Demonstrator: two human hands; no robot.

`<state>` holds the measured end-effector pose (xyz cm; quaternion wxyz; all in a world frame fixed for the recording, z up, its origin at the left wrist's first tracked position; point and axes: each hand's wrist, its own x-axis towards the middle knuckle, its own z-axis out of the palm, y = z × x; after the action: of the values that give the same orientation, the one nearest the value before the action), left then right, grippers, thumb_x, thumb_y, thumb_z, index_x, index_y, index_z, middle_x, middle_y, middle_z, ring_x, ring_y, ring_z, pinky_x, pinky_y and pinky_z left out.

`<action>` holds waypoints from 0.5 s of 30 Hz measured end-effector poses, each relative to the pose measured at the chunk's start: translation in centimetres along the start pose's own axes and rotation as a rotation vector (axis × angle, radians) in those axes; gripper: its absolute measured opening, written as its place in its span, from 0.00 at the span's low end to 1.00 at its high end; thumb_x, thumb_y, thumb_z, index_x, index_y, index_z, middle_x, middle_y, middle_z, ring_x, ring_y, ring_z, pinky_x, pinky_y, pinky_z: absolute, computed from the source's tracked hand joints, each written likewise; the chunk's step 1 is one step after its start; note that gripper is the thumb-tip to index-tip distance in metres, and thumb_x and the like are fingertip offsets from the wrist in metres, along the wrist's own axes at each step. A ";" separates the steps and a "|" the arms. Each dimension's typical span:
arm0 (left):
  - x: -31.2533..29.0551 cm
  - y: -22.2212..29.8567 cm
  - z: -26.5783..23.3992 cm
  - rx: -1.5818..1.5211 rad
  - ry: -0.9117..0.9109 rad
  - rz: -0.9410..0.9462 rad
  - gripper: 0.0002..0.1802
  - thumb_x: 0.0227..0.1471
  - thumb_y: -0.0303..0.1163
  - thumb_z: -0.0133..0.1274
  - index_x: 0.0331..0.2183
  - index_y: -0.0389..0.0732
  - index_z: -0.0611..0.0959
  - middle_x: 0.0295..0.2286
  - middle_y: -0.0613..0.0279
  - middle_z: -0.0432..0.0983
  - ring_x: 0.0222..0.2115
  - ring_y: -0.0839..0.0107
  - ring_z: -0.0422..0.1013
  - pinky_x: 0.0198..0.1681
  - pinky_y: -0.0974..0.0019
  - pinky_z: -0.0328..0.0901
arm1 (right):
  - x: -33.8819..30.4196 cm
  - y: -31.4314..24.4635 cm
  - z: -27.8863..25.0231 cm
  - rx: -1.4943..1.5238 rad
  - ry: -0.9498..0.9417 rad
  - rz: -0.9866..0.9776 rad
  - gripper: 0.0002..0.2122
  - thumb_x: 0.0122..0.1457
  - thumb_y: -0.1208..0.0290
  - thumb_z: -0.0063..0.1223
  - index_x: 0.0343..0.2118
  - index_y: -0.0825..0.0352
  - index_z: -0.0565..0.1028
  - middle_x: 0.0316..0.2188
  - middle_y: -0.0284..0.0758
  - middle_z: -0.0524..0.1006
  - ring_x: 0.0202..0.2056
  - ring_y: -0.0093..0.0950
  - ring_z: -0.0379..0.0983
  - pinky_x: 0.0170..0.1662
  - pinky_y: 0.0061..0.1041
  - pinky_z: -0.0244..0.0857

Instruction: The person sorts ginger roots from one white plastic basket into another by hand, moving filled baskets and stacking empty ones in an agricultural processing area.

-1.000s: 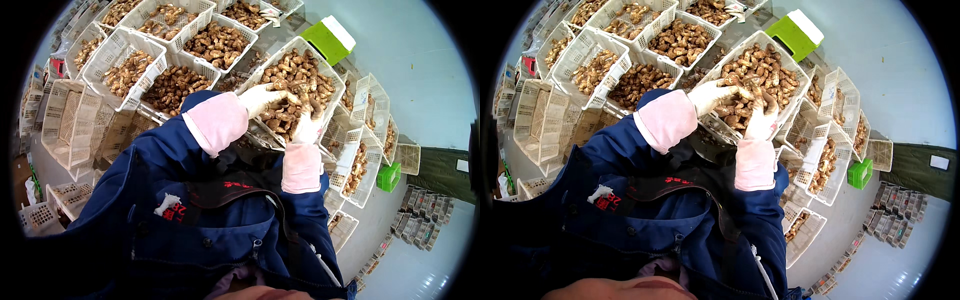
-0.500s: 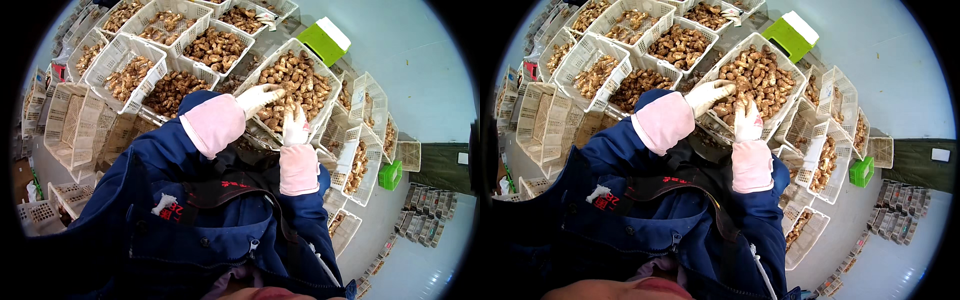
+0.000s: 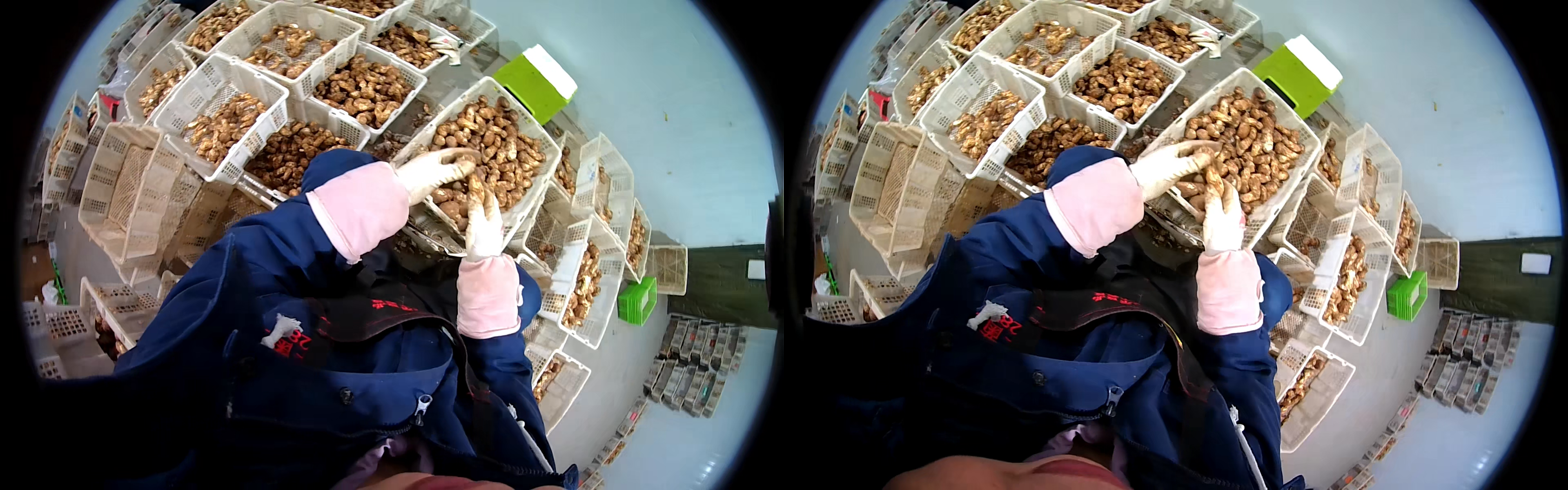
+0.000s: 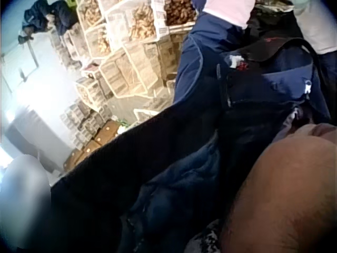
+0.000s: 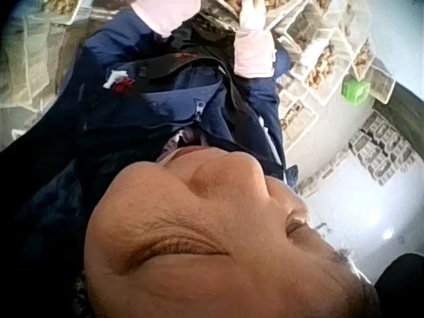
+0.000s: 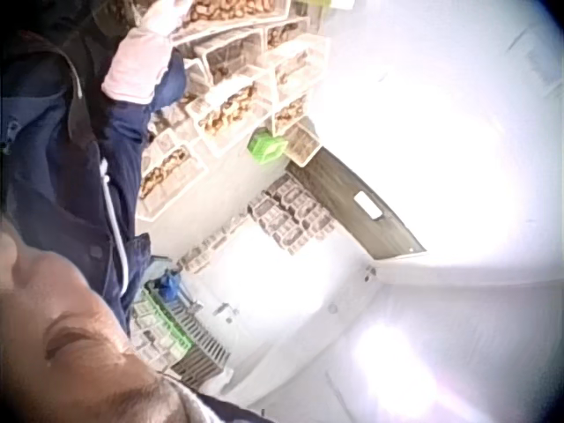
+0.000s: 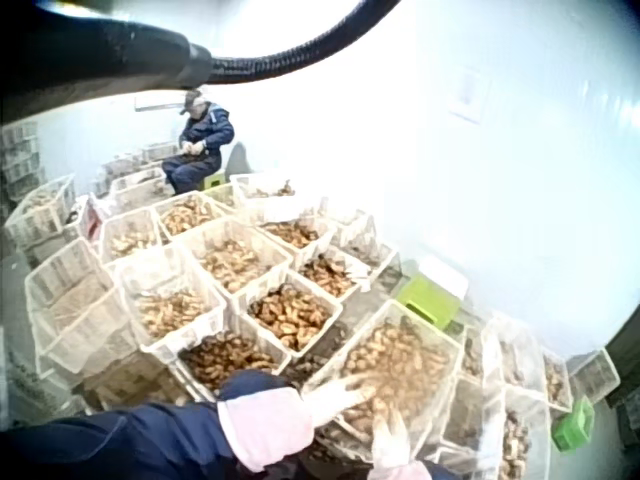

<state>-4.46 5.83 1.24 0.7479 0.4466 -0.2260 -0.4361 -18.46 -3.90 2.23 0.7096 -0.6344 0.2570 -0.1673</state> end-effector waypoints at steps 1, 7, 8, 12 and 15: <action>-0.9 0.3 0.8 -0.125 -0.029 -0.069 0.27 0.59 0.38 0.53 0.58 0.44 0.69 0.44 0.68 0.72 0.40 0.79 0.69 0.44 0.74 0.68 | 0.2 0.2 -0.5 -0.074 0.036 0.095 0.18 0.65 0.67 0.47 0.54 0.69 0.68 0.38 0.29 0.77 0.25 0.16 0.68 0.24 0.13 0.60; -2.5 -3.2 -0.7 -0.096 0.001 -0.039 0.27 0.57 0.30 0.55 0.57 0.39 0.69 0.47 0.65 0.73 0.45 0.76 0.69 0.42 0.72 0.69 | -1.1 2.8 -1.2 0.006 -0.010 0.207 0.10 0.64 0.63 0.48 0.41 0.65 0.73 0.20 0.27 0.70 0.15 0.18 0.62 0.17 0.16 0.55; -2.4 -3.4 -0.5 -0.100 -0.011 -0.043 0.28 0.56 0.30 0.55 0.57 0.39 0.69 0.47 0.64 0.72 0.45 0.76 0.69 0.44 0.71 0.68 | -1.3 3.6 -1.4 0.002 0.017 0.180 0.14 0.65 0.63 0.48 0.47 0.67 0.72 0.26 0.31 0.75 0.17 0.20 0.68 0.19 0.17 0.59; -1.4 -4.1 -0.3 -0.007 -0.039 -0.090 0.27 0.58 0.31 0.54 0.57 0.39 0.69 0.47 0.65 0.72 0.46 0.77 0.67 0.51 0.73 0.62 | -0.6 7.8 -2.8 -0.452 0.277 -0.116 0.20 0.61 0.64 0.52 0.54 0.64 0.71 0.47 0.40 0.78 0.49 0.31 0.74 0.52 0.29 0.64; -0.7 -5.5 -1.8 -0.110 0.014 -0.108 0.32 0.60 0.35 0.51 0.61 0.38 0.60 0.51 0.59 0.70 0.49 0.72 0.68 0.54 0.69 0.62 | -0.7 2.5 -3.3 -0.695 0.302 -0.069 0.21 0.60 0.59 0.52 0.53 0.66 0.72 0.47 0.45 0.76 0.50 0.39 0.72 0.54 0.30 0.63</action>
<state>-6.01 6.06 -4.35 0.7481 0.4195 -0.1721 -0.4844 -21.16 -5.86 -0.33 0.4003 -0.8136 0.3786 -0.1856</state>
